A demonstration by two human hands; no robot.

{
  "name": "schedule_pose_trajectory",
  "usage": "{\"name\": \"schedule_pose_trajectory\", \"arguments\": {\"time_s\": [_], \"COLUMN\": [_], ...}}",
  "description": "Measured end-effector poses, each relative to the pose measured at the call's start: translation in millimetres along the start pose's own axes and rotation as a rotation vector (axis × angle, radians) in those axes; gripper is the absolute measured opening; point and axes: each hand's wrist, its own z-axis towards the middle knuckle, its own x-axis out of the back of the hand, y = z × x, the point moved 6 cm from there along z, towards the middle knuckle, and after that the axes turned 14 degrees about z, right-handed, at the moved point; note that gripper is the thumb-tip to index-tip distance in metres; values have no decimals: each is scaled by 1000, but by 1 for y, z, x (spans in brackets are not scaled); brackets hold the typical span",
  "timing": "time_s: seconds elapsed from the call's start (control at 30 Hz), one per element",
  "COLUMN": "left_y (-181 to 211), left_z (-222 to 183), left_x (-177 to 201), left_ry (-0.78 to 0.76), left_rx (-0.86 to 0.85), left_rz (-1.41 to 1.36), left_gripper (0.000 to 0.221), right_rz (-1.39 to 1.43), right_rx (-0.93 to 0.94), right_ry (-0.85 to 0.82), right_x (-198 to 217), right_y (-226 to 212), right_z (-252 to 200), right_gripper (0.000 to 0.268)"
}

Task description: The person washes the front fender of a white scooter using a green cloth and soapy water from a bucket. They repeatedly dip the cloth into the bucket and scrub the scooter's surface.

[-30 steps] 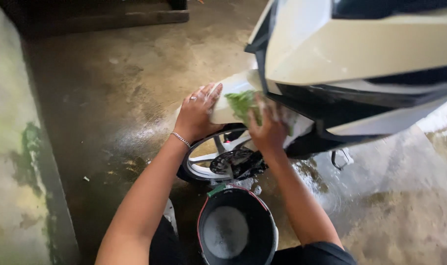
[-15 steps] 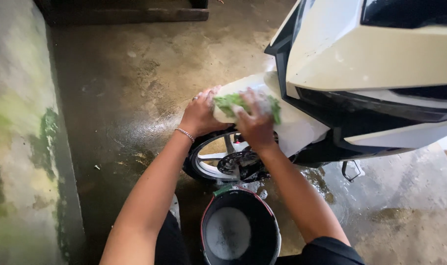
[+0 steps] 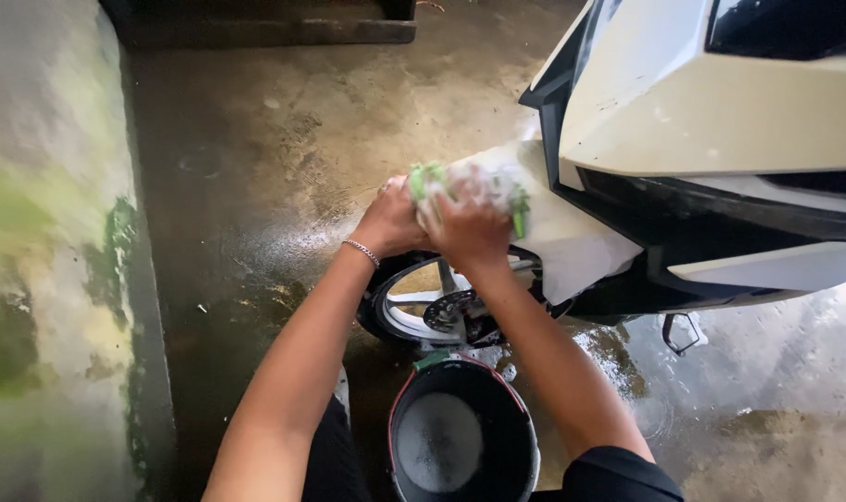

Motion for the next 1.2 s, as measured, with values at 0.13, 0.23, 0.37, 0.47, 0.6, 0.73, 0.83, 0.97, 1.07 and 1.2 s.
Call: {"name": "schedule_pose_trajectory", "arguments": {"time_s": [0.13, 0.23, 0.37, 0.47, 0.6, 0.73, 0.83, 0.97, 1.07, 1.2], "left_y": [20, 27, 38, 39, 41, 36, 41, 56, 66, 68], "left_z": [-12, -16, -30, -32, -29, -35, -44, -59, -69, -75], "left_x": [22, 19, 30, 28, 13, 20, 20, 38, 40, 30], "left_ry": [-15, -128, -265, -242, -182, -220, -318, -310, -313, -293], "left_rx": [4, 65, 138, 147, 160, 165, 165, 161, 169, 155], "left_rz": [-35, 5, -3, -11, -34, -7, -73, -121, -156, -125], "left_gripper": [96, 119, 121, 118, 108, 105, 112, 108, 106, 101], "right_rz": [184, 146, 72, -14, -27, 57, 139, 196, 86, 124], "right_rx": [108, 146, -146, -292, -333, -162, -33, -103, -172, -134], "right_ry": [88, 110, 13, -116, -354, -327, -165, -82, -108, -256], "right_x": [6, 37, 52, 58, 68, 41, 41, 82, 101, 128], "right_y": [13, 21, 42, 35, -9, -5, 12, 32, 28, -35], "right_z": [-33, -40, -30, -6, 29, -5, -31, -28, -23, 14], "right_gripper": [12, 11, 21, 41, 46, 32, 18, 7, 15, 21]}}
